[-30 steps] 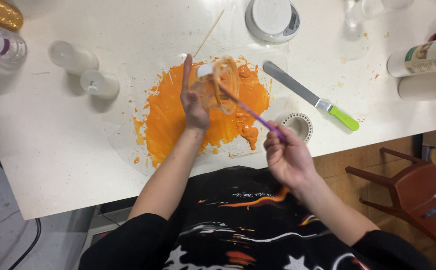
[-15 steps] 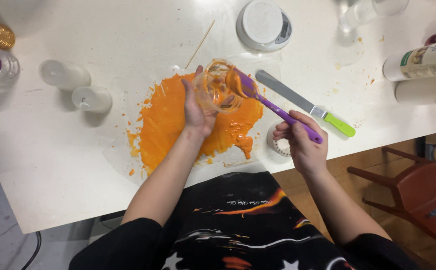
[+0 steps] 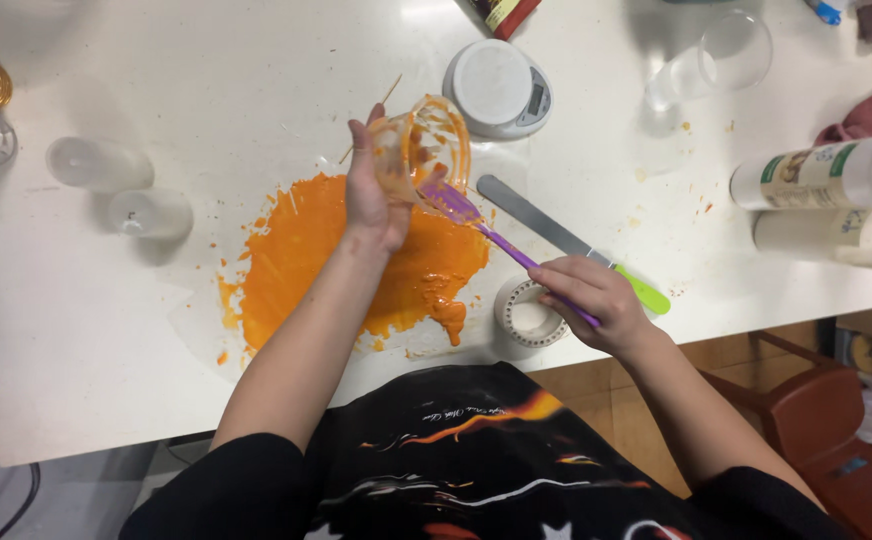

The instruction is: The person spreads an orange compound on a white surface using a metal spatula, then scrapes the remaining compound from a plastic cup with a purple spatula. The person works at a white table with various containers and tools nearby.

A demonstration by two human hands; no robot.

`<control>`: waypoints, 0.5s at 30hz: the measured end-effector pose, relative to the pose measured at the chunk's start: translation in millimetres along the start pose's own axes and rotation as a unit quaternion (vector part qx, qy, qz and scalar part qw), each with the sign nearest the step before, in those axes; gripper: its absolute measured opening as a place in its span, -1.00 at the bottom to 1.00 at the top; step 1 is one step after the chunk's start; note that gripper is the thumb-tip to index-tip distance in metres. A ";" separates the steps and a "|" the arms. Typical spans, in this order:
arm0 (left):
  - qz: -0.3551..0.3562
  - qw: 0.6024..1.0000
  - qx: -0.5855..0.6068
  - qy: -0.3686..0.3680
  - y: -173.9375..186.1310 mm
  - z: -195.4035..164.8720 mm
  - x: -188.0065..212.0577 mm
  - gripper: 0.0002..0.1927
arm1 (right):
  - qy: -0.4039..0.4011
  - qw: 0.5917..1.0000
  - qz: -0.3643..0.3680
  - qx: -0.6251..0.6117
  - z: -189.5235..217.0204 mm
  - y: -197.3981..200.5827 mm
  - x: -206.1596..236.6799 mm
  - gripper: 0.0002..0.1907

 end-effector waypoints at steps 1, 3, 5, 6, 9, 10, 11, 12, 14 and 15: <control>-0.004 1.000 -0.010 -0.021 2.7 -2.9 -0.4 0.01 | 0.004 1.000 0.006 0.000 -2.5 2.3 1.0 -0.65; -0.009 0.998 -0.031 -0.057 9.2 -8.1 -0.9 0.00 | 0.014 1.000 0.011 -0.006 -8.6 3.7 3.7 -0.66; 0.004 0.985 -0.105 -0.134 16.3 -15.7 2.1 0.01 | 0.021 1.000 0.013 -0.012 -17.1 6.1 8.2 -0.67; 0.009 0.974 -0.142 -0.174 20.2 -21.6 3.6 0.01 | -0.004 1.000 -0.001 -0.025 -23.4 6.4 9.8 -0.69; 0.054 0.959 -0.205 -0.188 26.3 -33.2 0.3 0.05 | -0.071 0.992 -0.041 -0.094 -42.8 0.0 11.0 -0.74; 0.070 0.954 -0.219 -0.190 26.0 -35.9 -1.4 0.07 | -0.088 0.985 -0.056 -0.136 -51.0 -4.9 7.1 -0.75; 0.085 0.949 -0.234 -0.191 24.9 -40.0 -4.2 0.08 | -0.106 0.976 -0.071 -0.178 -58.3 -8.7 3.2 -0.75; 0.102 0.944 -0.249 -0.193 22.1 -43.5 -7.3 0.10 | -0.097 0.977 -0.070 -0.176 -63.3 -11.2 -1.7 -0.75; 0.125 0.922 -0.318 -0.184 15.4 -51.0 -11.8 0.10 | -0.076 0.980 -0.068 -0.173 -71.6 -14.6 -15.9 -0.76; 0.135 0.910 -0.350 -0.177 11.2 -52.7 -13.0 0.10 | -0.062 0.985 -0.055 -0.152 -73.3 -12.7 -21.6 -0.75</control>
Point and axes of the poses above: each hand's wrist, its own x-axis away from the middle knuckle, its own y-axis out of the back of the hand, z = x × y, the point moved 3 cm from there along -x, towards the middle knuckle, and after that the axes turned 2 degrees about x, right-handed, at the moved point
